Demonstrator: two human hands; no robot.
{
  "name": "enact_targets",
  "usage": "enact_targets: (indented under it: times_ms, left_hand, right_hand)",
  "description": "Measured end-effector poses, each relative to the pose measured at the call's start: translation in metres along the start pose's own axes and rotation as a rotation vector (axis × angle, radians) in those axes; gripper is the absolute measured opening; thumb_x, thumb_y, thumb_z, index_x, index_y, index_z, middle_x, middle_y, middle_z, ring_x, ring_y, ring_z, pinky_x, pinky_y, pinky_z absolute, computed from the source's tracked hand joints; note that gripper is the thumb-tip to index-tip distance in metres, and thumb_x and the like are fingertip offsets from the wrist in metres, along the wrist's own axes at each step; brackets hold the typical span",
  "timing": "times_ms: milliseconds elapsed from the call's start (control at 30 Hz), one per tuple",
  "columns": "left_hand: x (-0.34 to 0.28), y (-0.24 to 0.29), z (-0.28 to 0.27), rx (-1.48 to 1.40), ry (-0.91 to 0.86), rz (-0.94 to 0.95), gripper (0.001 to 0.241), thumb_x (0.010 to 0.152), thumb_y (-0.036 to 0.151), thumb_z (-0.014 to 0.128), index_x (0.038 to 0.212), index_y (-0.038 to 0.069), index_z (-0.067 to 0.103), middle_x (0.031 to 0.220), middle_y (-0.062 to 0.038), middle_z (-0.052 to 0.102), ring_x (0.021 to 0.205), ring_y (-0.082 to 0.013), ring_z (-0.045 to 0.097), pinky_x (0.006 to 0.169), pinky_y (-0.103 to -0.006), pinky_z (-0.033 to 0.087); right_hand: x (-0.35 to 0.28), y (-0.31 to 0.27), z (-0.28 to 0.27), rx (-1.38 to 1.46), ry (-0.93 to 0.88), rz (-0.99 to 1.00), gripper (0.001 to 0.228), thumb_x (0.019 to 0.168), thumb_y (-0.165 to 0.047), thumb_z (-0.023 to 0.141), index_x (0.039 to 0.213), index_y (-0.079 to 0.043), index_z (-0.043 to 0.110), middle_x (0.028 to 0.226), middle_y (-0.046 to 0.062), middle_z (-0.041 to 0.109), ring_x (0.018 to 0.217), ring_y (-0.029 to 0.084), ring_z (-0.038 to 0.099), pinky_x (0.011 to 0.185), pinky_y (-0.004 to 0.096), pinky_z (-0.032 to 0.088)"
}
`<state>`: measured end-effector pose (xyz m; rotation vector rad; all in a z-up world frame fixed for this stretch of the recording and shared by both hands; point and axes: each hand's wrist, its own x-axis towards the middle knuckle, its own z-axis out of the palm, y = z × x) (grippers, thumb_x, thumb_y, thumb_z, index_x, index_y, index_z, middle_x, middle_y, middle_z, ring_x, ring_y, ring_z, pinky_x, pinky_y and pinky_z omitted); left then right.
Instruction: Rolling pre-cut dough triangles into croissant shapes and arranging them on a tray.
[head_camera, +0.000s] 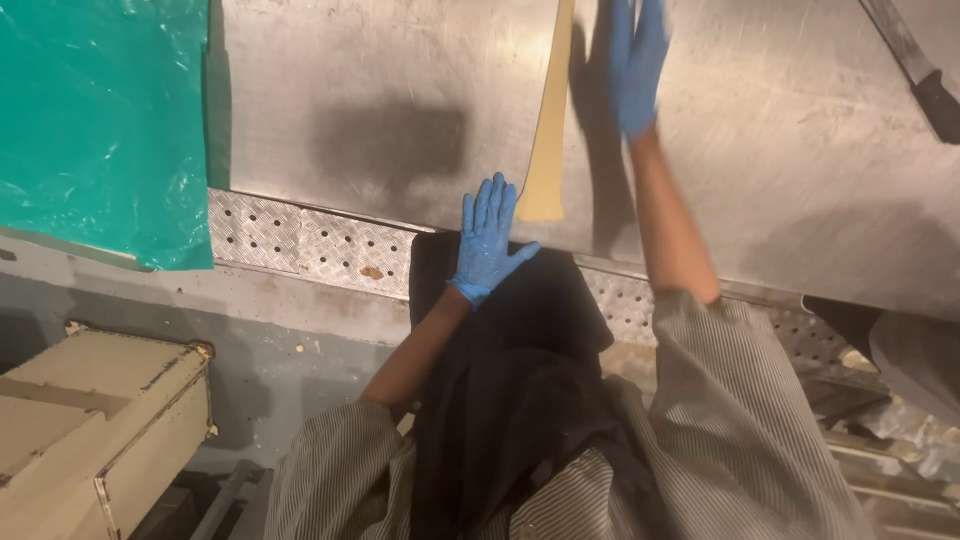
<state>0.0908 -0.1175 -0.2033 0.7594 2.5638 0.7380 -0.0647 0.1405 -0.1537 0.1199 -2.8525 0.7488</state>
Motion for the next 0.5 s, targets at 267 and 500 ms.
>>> enact_targets:
  times_ms: [267,500]
  left_hand:
    - [-0.022,0.0,0.027,0.053,-0.045,0.092,0.107,0.092,0.061,0.066,0.162,-0.005,0.019,0.171,-0.023,0.011,0.16,-0.0351,0.009,0.128,-0.0583,0.002]
    - [-0.03,0.006,0.011,0.104,-0.166,0.127,0.103,0.09,0.054,0.069,0.161,-0.005,0.021,0.169,-0.024,0.014,0.158,-0.0345,0.011,0.127,-0.0589,0.006]
  right_hand:
    - [-0.24,-0.085,0.044,0.086,-0.241,0.326,0.069,0.101,-0.017,0.058,0.159,0.006,0.027,0.165,0.027,0.029,0.155,0.044,0.025,0.126,0.062,0.014]
    - [-0.257,-0.08,0.048,0.057,-0.261,0.243,0.073,0.101,-0.019,0.062,0.159,0.007,0.026,0.166,0.027,0.027,0.154,0.045,0.026,0.125,0.063,0.015]
